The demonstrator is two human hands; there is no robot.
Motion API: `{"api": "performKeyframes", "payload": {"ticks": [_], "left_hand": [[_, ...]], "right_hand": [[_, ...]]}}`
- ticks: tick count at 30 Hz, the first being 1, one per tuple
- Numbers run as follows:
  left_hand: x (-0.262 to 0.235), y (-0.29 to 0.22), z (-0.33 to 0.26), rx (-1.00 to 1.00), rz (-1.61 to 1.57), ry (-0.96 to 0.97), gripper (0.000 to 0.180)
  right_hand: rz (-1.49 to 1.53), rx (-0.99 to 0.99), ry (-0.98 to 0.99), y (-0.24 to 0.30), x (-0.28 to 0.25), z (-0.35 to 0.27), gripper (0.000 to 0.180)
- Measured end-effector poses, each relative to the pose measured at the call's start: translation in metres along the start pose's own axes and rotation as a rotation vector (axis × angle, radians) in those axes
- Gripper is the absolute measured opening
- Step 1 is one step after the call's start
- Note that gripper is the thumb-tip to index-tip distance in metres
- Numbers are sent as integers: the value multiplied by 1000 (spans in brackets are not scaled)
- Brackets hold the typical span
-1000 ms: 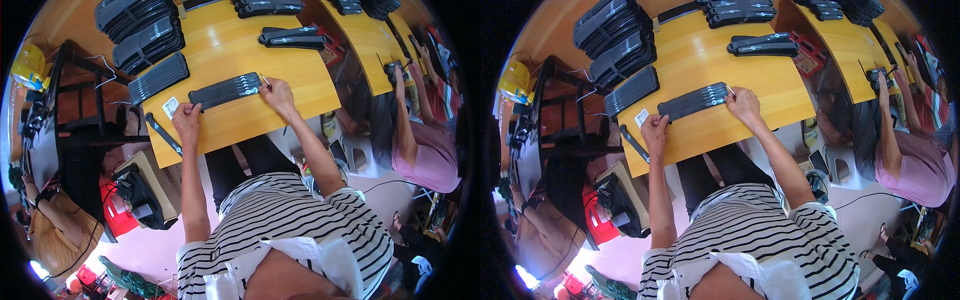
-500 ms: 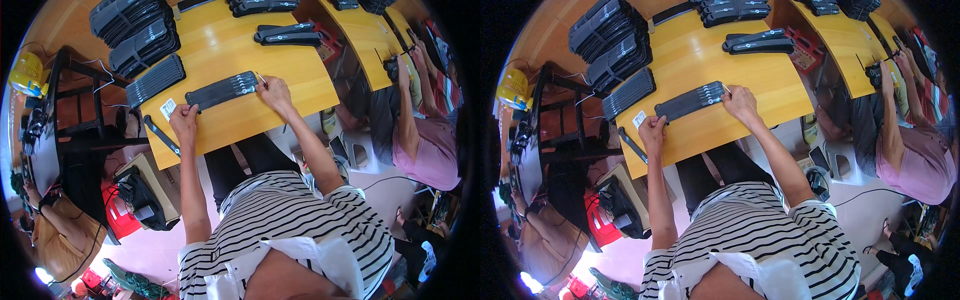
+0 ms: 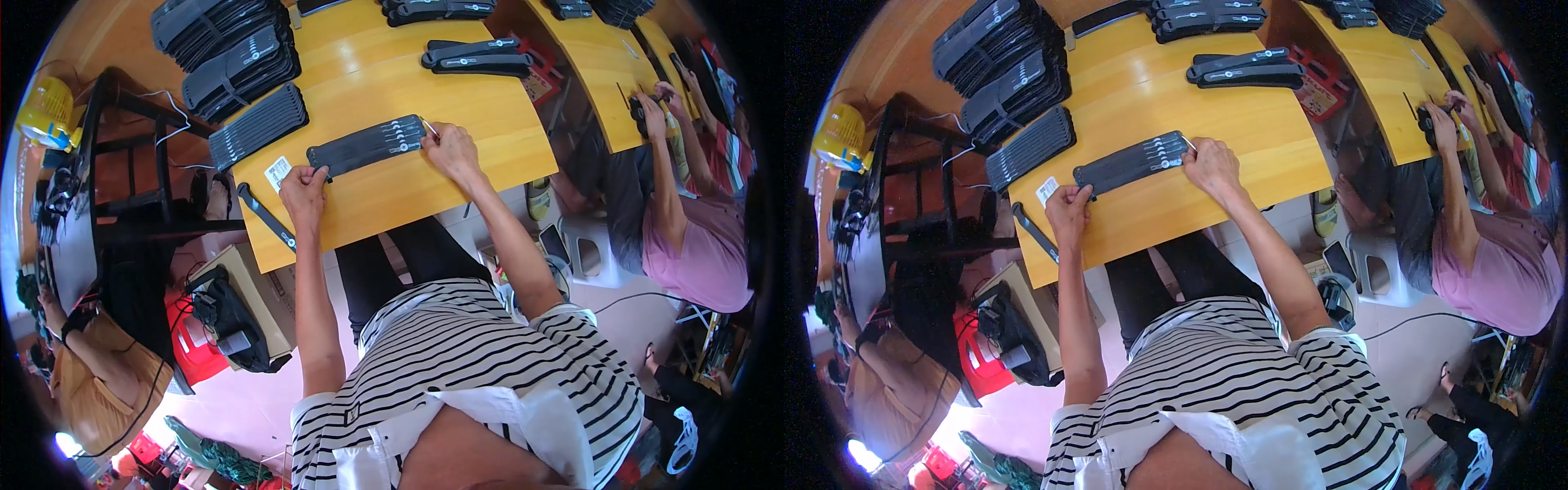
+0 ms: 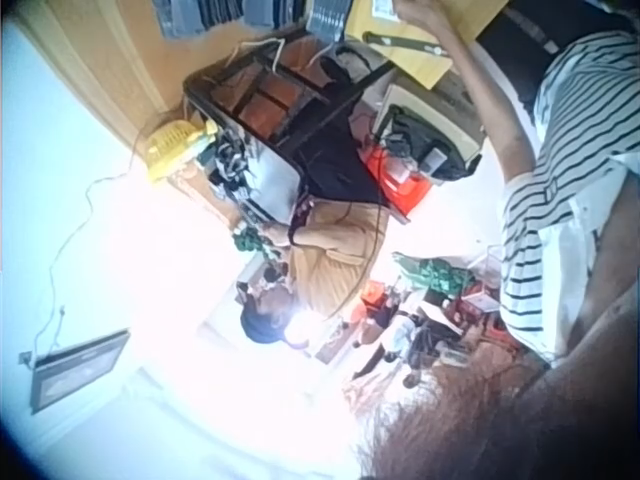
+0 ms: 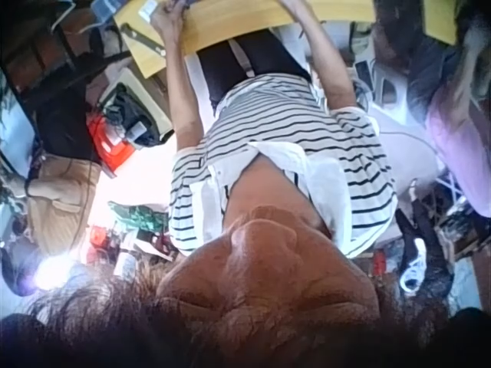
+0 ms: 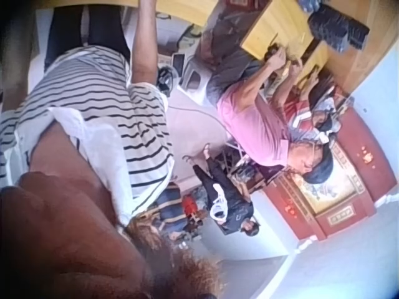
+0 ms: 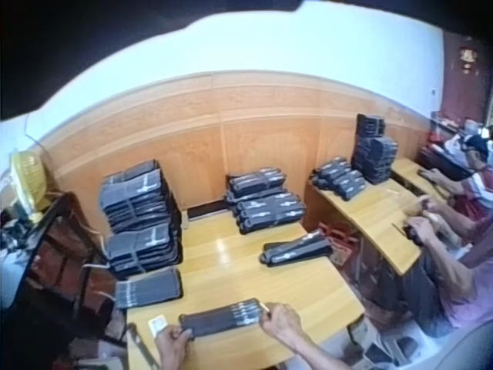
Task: Assembling black straps and fasteners onto base plates using a small handheld tool.
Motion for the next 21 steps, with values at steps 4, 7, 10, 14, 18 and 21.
{"api": "performKeyframes", "payload": {"ticks": [4,7,10,14,18,21], "left_hand": [[1,1,0,-33,2,10,22],[0,1,-1,-60,1,-2,21],[1,9,3,-78,21,14,22],[-2,12,8,-7,97,-32,23],[0,8,5,-69,88,1,24],[2,6,4,-88,23,30,24]], "right_hand": [[-19,7,-7,-2,1,-1,19],[-31,-11,-10,-2,1,1,19],[-43,-17,-3,-3,3,2,18],[-34,-8,6,-1,3,2,17],[-31,11,9,-4,3,3,17],[-20,24,-5,-8,3,7,17]]}}
Point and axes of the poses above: each hand's wrist, its own z-axis towards the middle knuckle, its own x-axis out of the palm, y = z × x, the point moved 10 cm from there along z, towards the middle knuckle, and after that the axes turned 7 degrees about -y, right-handed, at the moved point
